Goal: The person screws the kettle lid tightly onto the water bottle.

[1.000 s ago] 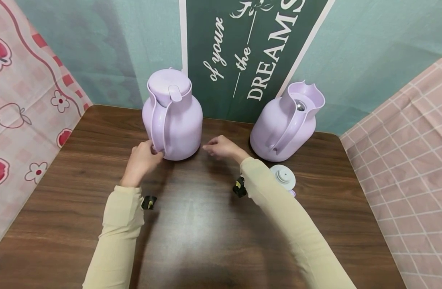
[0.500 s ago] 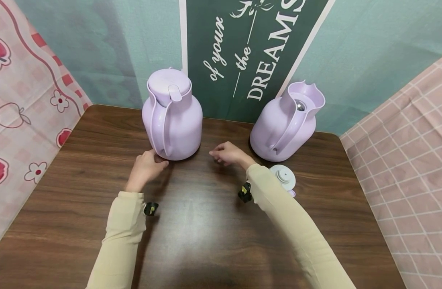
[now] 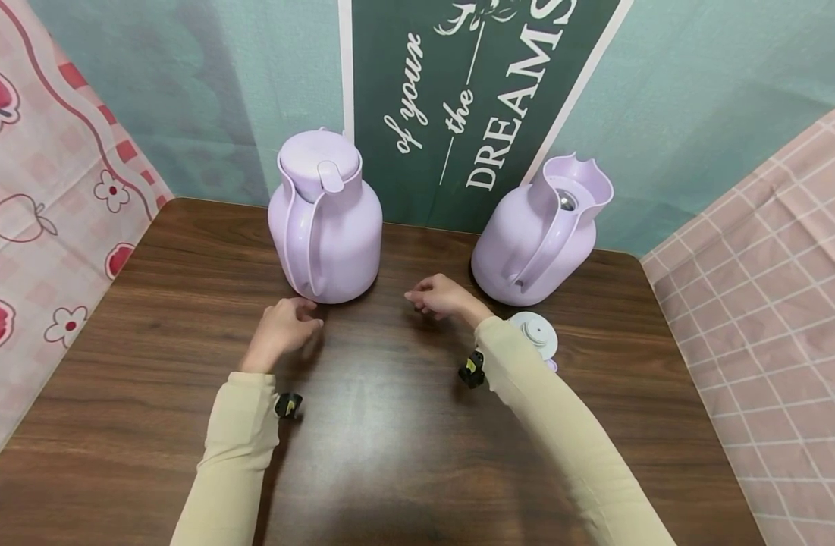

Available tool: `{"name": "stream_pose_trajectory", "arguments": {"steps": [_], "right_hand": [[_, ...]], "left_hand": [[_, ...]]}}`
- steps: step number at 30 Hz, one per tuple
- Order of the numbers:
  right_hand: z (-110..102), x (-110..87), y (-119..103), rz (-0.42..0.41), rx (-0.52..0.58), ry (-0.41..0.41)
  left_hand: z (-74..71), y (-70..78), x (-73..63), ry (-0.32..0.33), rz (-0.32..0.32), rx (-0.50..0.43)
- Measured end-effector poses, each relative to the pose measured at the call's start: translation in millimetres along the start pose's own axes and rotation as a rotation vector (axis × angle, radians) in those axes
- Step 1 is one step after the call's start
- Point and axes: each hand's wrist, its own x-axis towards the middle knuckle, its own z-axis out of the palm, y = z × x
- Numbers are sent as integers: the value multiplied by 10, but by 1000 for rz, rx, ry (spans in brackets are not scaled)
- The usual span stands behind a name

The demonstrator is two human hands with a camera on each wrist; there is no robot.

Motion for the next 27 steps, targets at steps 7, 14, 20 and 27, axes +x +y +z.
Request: {"name": "stream_pose_trajectory", "arguments": {"steps": [7, 14, 20, 27], "right_hand": [[-16, -35, 87, -7, -8, 7], [-10, -69, 174, -36, -42, 22], [-14, -111, 236, -42, -31, 37], [-47, -189, 314, -43, -30, 56]], "left_hand": [[82, -5, -4, -11, 28, -4], [148, -16, -7, -28, 14, -22], [204, -18, -5, -47, 9, -25], [261, -10, -2, -51, 34, -20]]}}
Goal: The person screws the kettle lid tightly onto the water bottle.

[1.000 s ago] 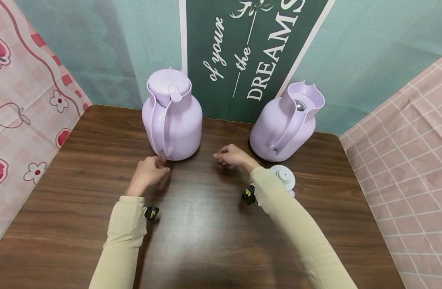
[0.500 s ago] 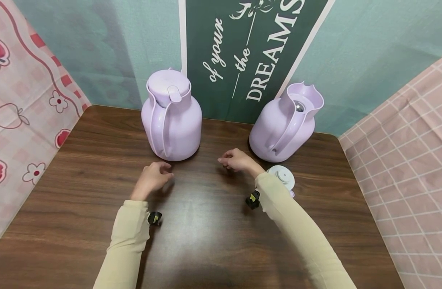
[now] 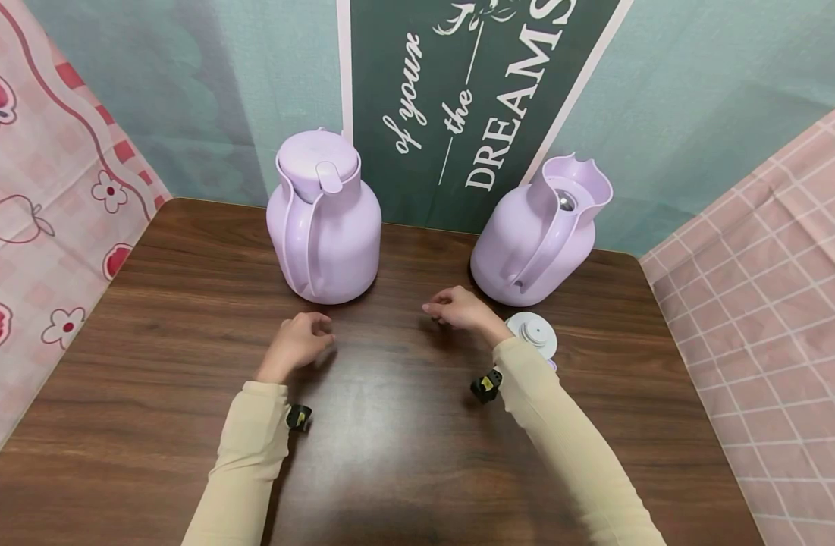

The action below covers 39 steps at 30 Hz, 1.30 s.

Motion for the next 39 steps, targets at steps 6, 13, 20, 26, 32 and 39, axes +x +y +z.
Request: {"name": "stream_pose_trajectory", "arguments": {"steps": [6, 13, 20, 26, 32, 39], "right_hand": [[-34, -46, 70, -19, 9, 24], [-115, -160, 79, -23, 0, 51], [-203, -277, 88, -41, -19, 51], [-264, -334, 148, -66, -31, 61], [-314, -407, 213, -68, -58, 105], [-410, -514, 279, -58, -70, 145]], "left_hand": [[37, 24, -4, 0, -1, -10], [60, 37, -6, 11, 9, -12], [55, 69, -18, 18, 6, 7], [52, 72, -17, 21, 6, 14], [72, 69, -8, 5, 5, 6], [79, 68, -8, 7, 4, 11]]}}
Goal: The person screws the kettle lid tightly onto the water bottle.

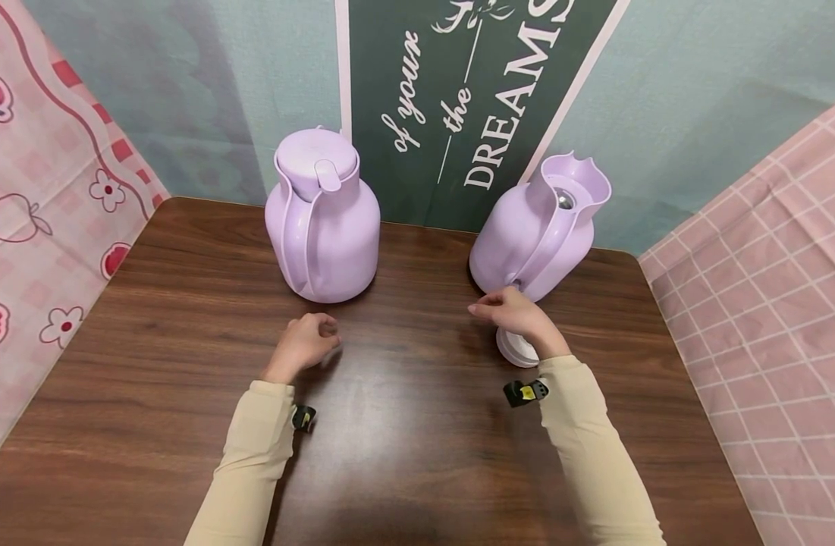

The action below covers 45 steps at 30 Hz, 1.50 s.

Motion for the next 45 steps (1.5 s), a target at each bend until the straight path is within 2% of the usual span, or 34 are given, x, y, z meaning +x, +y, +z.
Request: {"name": "stream_pose_trajectory", "arguments": {"steps": [6, 12, 16, 21, 26, 39, 45], "right_hand": [[-56, -62, 41, -43, -32, 57], [-112, -117, 101, -37, -52, 96], [-150, -151, 131, -6, -10, 109], [-193, -195, 140, 57, 113, 102], [-248, -242, 141, 69, 177, 104], [-336, -309, 149, 50, 169, 207], [-374, -323, 133, 16, 46, 269]], "left_hand": [[-4, 12, -8, -1, 1, 6], [4, 22, -17, 7, 8, 27], [15, 26, -19, 9, 10, 35], [38, 35, -15, 13, 19, 37], [59, 32, -5, 14, 31, 41], [104, 79, -4, -11, 27, 15], [119, 88, -9, -16, 28, 11]]}}
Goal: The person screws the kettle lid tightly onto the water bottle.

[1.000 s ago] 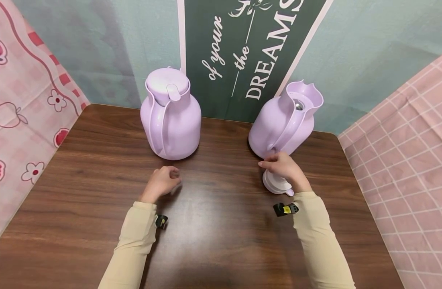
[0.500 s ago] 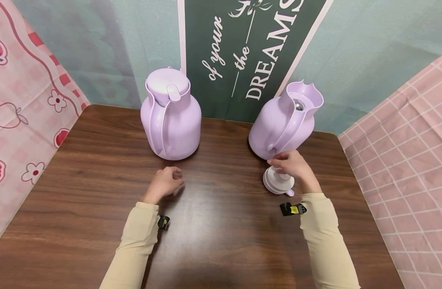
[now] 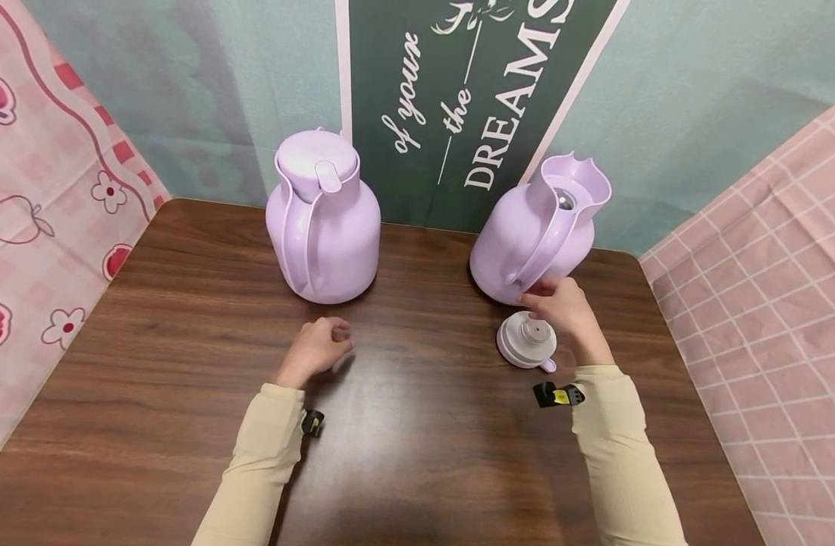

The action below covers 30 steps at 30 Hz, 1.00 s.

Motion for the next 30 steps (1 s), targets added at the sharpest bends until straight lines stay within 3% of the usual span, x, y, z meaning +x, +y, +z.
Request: {"name": "stream_pose_trajectory", "arguments": {"steps": [6, 14, 30], "right_hand": [[-23, -6, -41, -62, -88, 53], [-35, 8, -80, -44, -95, 66], [-28, 34, -136, -95, -180, 89]], "left_hand": [[23, 27, -12, -1, 2, 4], [67, 63, -7, 4, 10, 14], [92, 119, -18, 15, 31, 30]]}}
